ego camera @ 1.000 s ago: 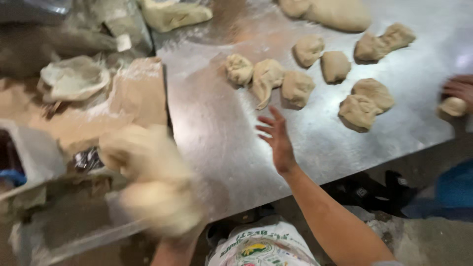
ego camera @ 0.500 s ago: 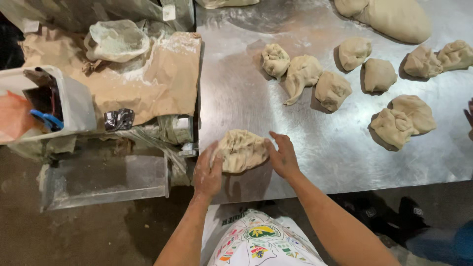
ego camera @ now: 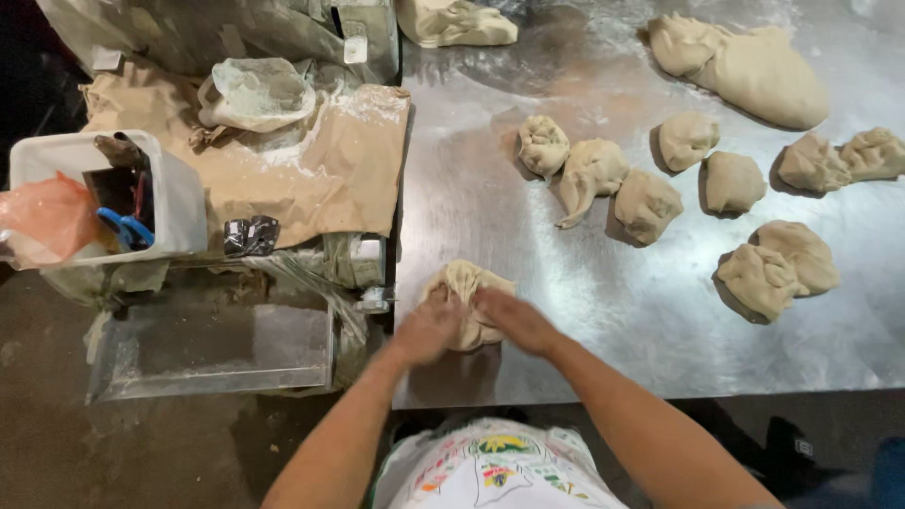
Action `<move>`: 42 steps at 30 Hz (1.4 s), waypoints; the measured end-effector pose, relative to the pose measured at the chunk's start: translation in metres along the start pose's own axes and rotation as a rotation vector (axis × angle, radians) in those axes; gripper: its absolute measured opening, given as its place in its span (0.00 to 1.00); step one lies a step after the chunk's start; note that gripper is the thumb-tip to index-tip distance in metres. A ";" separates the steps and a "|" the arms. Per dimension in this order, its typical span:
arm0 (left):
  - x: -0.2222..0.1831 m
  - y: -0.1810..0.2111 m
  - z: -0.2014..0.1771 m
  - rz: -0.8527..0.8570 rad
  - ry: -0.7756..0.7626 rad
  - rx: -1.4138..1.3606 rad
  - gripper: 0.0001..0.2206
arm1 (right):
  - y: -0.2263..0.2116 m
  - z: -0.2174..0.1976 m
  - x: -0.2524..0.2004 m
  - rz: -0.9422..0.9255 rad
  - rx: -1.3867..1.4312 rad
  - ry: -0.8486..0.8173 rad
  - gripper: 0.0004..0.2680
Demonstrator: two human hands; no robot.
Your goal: The person takes individual pieces of dough from a table and rolls them into long, cylindrical shapes by hand.
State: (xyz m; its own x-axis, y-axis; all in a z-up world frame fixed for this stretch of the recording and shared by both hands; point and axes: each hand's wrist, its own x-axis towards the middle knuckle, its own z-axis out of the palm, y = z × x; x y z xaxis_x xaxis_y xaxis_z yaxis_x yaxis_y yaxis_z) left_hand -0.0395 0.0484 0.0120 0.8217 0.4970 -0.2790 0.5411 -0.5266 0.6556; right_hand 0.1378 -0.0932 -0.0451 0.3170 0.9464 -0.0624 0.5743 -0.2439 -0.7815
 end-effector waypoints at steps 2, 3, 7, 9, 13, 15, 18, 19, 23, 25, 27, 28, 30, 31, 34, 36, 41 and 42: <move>-0.005 -0.011 -0.023 -0.159 0.122 -0.429 0.35 | 0.018 -0.016 -0.001 0.280 0.395 0.282 0.21; -0.003 -0.010 -0.023 -0.142 0.169 -0.417 0.34 | 0.026 -0.017 0.003 0.287 0.365 0.275 0.20; 0.015 -0.024 0.021 -0.008 0.255 -0.361 0.36 | 0.041 0.024 0.003 0.165 0.201 0.286 0.19; 0.008 -0.032 0.058 0.135 0.310 -0.172 0.36 | 0.029 0.049 -0.010 -0.009 -0.045 0.261 0.21; 0.007 -0.042 0.065 0.297 0.302 0.257 0.34 | -0.001 0.034 -0.011 -0.280 -0.465 0.069 0.21; 0.014 -0.039 0.030 0.149 0.114 0.166 0.32 | -0.008 -0.005 0.021 0.023 -0.311 -0.169 0.16; 0.036 -0.025 -0.044 -0.085 -0.025 -0.079 0.28 | -0.022 -0.040 0.075 0.077 -0.171 0.067 0.15; 0.038 -0.022 -0.051 -0.064 0.070 -0.080 0.27 | -0.025 -0.032 0.083 0.046 -0.161 0.108 0.14; 0.061 -0.028 -0.037 -0.101 0.001 -0.191 0.19 | -0.043 0.021 0.103 0.031 -0.256 0.289 0.14; 0.074 -0.038 -0.020 -0.001 0.190 -0.201 0.21 | -0.048 0.025 0.117 0.051 -0.352 0.307 0.15; 0.088 -0.047 -0.019 0.054 0.261 -0.170 0.21 | -0.049 0.018 0.125 0.055 -0.428 0.235 0.15; 0.095 -0.049 -0.021 0.050 0.233 -0.139 0.20 | -0.050 0.018 0.124 0.059 -0.411 0.203 0.15; 0.095 -0.041 -0.028 0.036 0.160 -0.088 0.18 | -0.056 0.010 0.130 0.055 -0.379 0.174 0.15; 0.091 -0.034 -0.034 0.011 0.119 -0.077 0.17 | -0.062 0.005 0.124 0.044 -0.342 0.146 0.15; 0.036 -0.013 -0.035 0.489 0.506 0.273 0.26 | -0.077 -0.008 0.073 -0.185 -0.292 0.134 0.13; -0.029 0.004 -0.027 0.624 0.598 0.304 0.22 | -0.087 -0.006 0.022 -0.433 -0.431 0.243 0.12; 0.020 0.007 -0.042 0.264 0.243 0.255 0.17 | -0.063 -0.016 0.064 0.014 -0.511 -0.056 0.09; 0.034 0.001 -0.038 0.237 0.213 0.266 0.19 | -0.060 -0.006 0.076 -0.050 -0.540 -0.010 0.09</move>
State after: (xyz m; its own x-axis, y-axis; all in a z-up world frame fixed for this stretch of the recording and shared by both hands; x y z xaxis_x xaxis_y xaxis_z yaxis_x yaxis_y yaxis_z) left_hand -0.0180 0.0903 0.0299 0.8886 0.4578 0.0274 0.3922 -0.7896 0.4719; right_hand 0.1319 -0.0082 0.0010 0.2731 0.9611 -0.0413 0.8955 -0.2697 -0.3540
